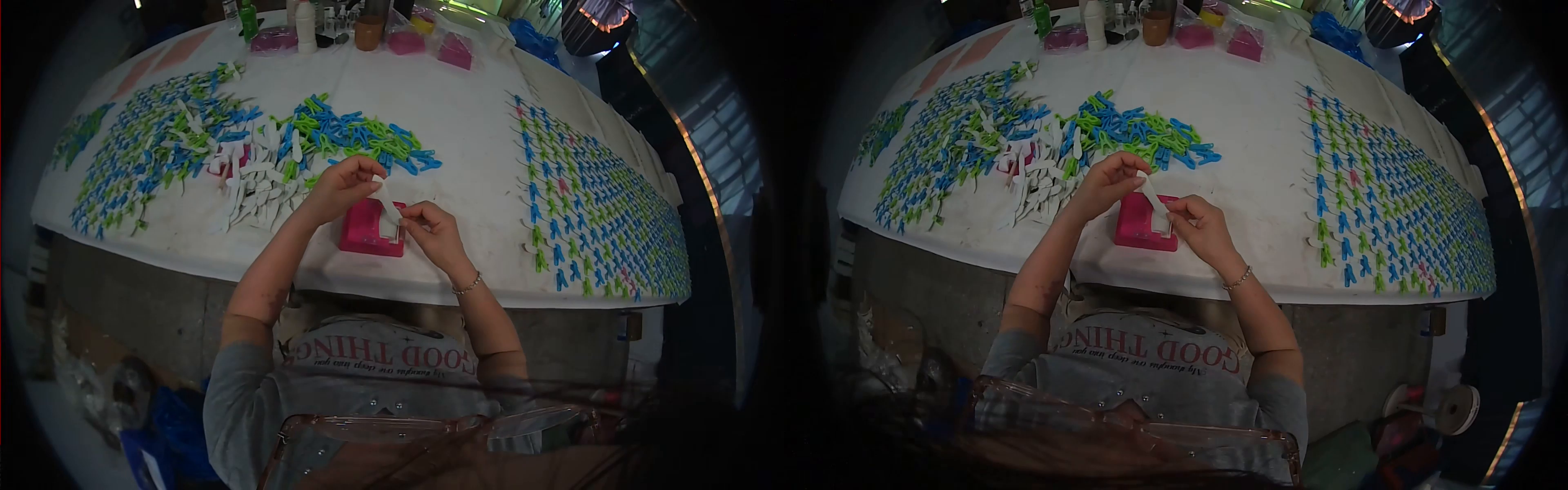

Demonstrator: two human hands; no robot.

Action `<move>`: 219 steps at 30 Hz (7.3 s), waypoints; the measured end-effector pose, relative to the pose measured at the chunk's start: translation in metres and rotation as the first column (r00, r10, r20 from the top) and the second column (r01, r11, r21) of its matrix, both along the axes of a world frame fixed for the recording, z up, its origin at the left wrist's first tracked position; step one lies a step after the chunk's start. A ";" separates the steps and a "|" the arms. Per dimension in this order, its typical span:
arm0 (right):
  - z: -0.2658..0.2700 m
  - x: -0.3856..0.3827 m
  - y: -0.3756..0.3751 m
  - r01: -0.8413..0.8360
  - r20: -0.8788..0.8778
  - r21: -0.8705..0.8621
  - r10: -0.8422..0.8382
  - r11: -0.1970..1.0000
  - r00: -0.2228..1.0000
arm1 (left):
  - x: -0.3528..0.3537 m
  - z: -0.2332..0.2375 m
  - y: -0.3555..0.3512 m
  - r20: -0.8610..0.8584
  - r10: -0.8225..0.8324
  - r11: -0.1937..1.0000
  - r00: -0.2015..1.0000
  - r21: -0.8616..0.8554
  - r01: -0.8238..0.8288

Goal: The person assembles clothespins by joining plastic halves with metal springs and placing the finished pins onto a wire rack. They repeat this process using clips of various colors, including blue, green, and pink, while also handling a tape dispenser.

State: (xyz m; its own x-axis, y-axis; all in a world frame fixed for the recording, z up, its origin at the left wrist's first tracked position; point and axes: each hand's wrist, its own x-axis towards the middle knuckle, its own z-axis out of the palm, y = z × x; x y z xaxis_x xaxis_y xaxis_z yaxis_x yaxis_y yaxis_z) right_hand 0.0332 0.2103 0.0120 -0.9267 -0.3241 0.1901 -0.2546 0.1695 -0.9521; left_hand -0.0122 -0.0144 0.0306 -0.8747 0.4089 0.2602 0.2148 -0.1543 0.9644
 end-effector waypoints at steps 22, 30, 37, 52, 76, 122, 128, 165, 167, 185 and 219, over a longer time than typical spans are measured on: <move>-0.018 -0.012 0.016 0.157 -0.558 0.421 0.118 0.894 0.821 | 0.007 -0.036 -0.007 -0.462 -0.002 0.881 0.887 -0.420 -0.217; 0.004 -0.018 0.022 0.173 -0.358 0.200 -0.092 0.964 0.929 | 0.005 -0.030 0.015 -0.556 -0.093 0.853 0.826 -0.473 -0.221; 0.002 -0.022 -0.004 0.000 0.077 -0.395 0.033 0.919 0.996 | 0.010 -0.035 0.024 -0.501 0.021 0.890 0.865 -0.386 -0.245; -0.013 -0.011 -0.024 0.017 0.010 0.011 -0.017 1.000 1.000 | -0.005 -0.012 0.005 -0.089 -0.007 0.997 0.996 -0.081 0.000; 0.032 -0.015 0.029 0.083 -0.245 0.286 -0.010 0.955 0.969 | 0.005 -0.035 0.040 -0.568 -0.117 0.898 0.815 -0.410 -0.157; 0.014 0.018 0.003 0.049 0.202 -0.449 0.048 0.892 0.978 | 0.039 -0.020 0.011 0.065 -0.023 0.995 0.998 0.099 0.017; 0.015 0.018 0.002 0.039 0.214 -0.446 0.064 0.894 0.975 | 0.039 -0.020 0.012 0.008 -0.024 0.998 1.000 0.051 0.024; -0.058 -0.111 0.089 0.696 -0.635 0.610 -0.292 0.378 0.715 | 0.091 -0.113 -0.030 -0.122 0.582 0.773 0.804 -0.221 -0.594; -0.051 -0.140 0.089 0.680 -0.606 0.633 -0.310 0.369 0.733 | 0.090 -0.119 -0.031 -0.199 0.588 0.742 0.784 -0.254 -0.621; -0.056 -0.385 0.153 0.684 -0.495 0.698 -0.545 0.214 0.676 | 0.096 -0.105 -0.012 -0.368 0.712 0.392 0.598 -0.498 -0.773; -0.052 -0.386 0.160 0.651 -0.402 0.735 -0.651 0.190 0.644 | 0.099 -0.169 -0.025 -0.139 0.811 0.494 0.568 -0.358 -0.792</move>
